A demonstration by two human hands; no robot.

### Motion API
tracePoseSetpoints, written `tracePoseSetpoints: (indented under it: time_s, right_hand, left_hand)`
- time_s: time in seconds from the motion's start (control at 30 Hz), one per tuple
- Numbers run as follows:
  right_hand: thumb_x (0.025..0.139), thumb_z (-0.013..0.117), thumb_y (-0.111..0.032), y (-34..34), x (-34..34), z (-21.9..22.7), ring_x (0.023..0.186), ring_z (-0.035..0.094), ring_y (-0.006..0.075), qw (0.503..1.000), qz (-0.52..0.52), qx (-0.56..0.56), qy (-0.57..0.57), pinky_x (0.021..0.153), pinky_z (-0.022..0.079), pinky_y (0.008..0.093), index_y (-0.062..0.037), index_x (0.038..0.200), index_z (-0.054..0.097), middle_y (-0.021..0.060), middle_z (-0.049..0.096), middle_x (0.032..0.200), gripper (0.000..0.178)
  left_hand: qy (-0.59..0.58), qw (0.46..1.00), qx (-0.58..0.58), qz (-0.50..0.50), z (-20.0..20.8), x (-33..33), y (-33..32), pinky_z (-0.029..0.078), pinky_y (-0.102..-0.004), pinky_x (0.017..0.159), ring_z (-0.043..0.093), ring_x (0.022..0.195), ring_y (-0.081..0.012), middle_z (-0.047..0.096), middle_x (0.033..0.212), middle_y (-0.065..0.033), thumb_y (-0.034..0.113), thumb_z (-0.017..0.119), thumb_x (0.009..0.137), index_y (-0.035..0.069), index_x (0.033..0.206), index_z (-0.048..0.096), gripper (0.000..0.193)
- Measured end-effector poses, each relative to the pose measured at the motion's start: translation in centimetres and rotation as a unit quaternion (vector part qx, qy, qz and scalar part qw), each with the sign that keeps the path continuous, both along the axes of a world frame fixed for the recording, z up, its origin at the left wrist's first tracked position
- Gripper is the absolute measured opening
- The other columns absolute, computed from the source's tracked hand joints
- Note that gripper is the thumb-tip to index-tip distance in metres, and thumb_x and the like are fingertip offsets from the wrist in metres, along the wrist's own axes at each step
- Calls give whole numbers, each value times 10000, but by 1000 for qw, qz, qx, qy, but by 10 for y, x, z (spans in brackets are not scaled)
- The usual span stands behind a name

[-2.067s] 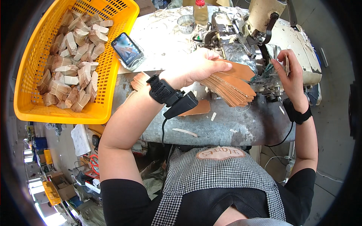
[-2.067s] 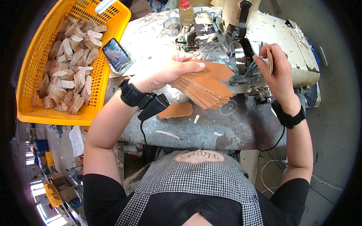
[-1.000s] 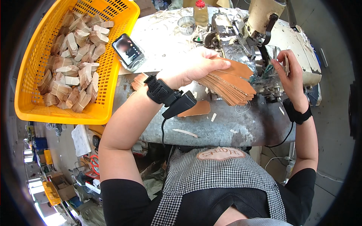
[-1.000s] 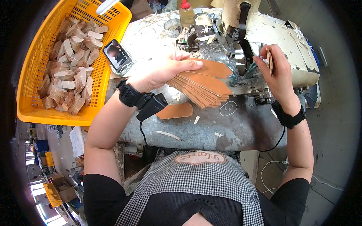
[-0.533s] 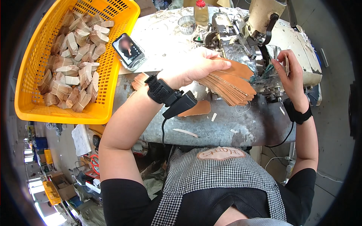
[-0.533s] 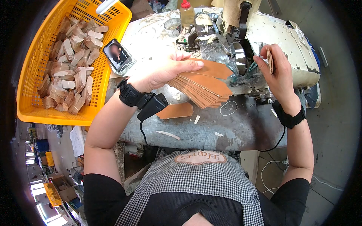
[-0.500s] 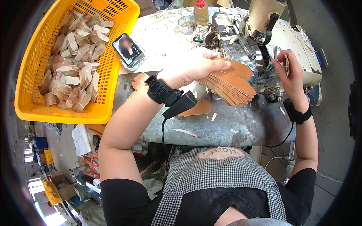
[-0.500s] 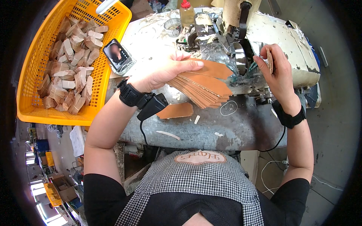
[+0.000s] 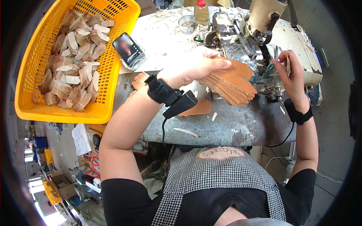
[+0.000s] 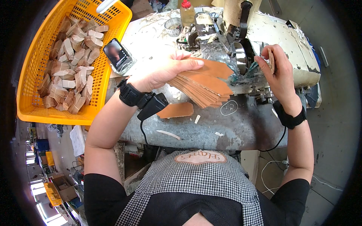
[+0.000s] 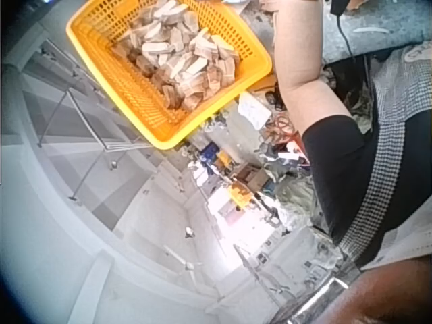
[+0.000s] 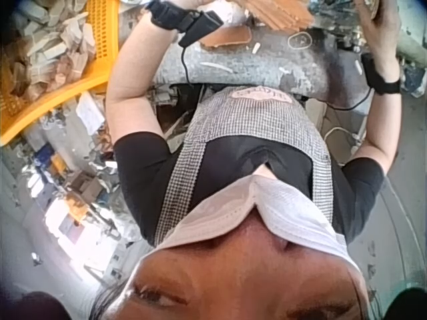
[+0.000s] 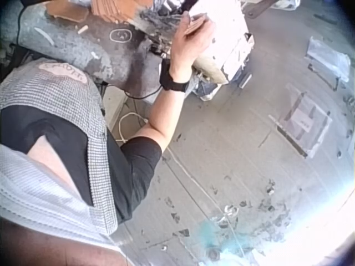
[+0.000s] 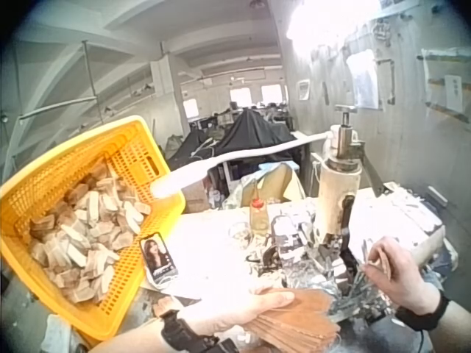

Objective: The person is using a shoe manufacturing machine to shape or thin pieces of leather/material.

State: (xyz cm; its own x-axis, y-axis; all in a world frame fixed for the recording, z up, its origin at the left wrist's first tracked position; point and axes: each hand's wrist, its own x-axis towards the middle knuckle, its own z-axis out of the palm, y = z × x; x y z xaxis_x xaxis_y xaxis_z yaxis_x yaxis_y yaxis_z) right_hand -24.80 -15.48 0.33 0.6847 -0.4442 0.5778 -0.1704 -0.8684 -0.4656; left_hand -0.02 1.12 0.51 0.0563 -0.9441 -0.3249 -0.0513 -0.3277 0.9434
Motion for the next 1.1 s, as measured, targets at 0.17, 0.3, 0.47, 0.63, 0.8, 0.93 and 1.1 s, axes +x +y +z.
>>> tracePoseSetpoints:
  time_s: [0.17, 0.3, 0.47, 0.63, 0.8, 0.93, 1.1]
  right_hand:
    - [856, 671, -40, -1, -1, 0, 702, 474, 172, 1000, 0, 4, -1, 648, 406, 277, -24, 933, 513, 58, 513, 789, 177]
    - [855, 672, -36, -1, 0, 0, 698, 469, 167, 1000, 3, 3, -4, 644, 404, 273, -23, 927, 511, 56, 508, 785, 177]
    - [854, 671, -33, -1, 1, 0, 697, 465, 163, 1000, 3, 4, -5, 645, 403, 271, -22, 924, 509, 54, 505, 784, 177]
    - [857, 667, -32, -1, 1, 0, 698, 466, 163, 1000, 5, 6, -3, 645, 404, 269, -21, 925, 509, 55, 507, 786, 172]
    - [859, 668, -39, -1, -1, 1, 696, 466, 160, 1000, 0, 11, -2, 642, 403, 268, -21, 925, 510, 56, 506, 789, 172]
    - [863, 668, -49, -3, -1, -1, 689, 463, 155, 1000, 7, 14, -8, 631, 399, 267, -23, 929, 513, 55, 505, 790, 171]
    - [865, 668, -54, -4, -2, -1, 678, 460, 155, 1000, 0, 8, -8, 617, 399, 268, -23, 931, 513, 53, 503, 785, 171]
  left_hand:
    - [23, 1000, -18, -9, 0, 2, 0, 505, -206, 742, 652, 818, -73, 698, 960, -58, 271, 669, 895, 3, 1063, 644, 317]
    - [31, 999, -24, -8, -3, 2, 0, 508, -206, 740, 655, 816, -71, 699, 971, -64, 271, 662, 899, 1, 1072, 642, 321]
    - [17, 1000, -23, -3, -4, 3, 0, 509, -203, 734, 657, 807, -70, 701, 970, -66, 274, 658, 901, -1, 1075, 643, 326]
    - [6, 1000, -1, 0, 1, 1, 0, 507, -199, 727, 658, 805, -75, 702, 961, -63, 268, 655, 902, -1, 1062, 648, 314]
    - [10, 999, -34, 20, 4, -1, 1, 501, -201, 691, 651, 778, -64, 702, 936, -48, 279, 659, 900, 2, 1047, 654, 314]
    - [35, 998, -34, 34, 5, 1, 1, 490, -196, 658, 643, 741, -53, 703, 899, -38, 286, 659, 901, 6, 1013, 664, 302]
    - [42, 998, -36, 26, 6, 0, 0, 495, -196, 650, 646, 727, -52, 706, 896, -46, 286, 656, 904, 10, 996, 673, 292]
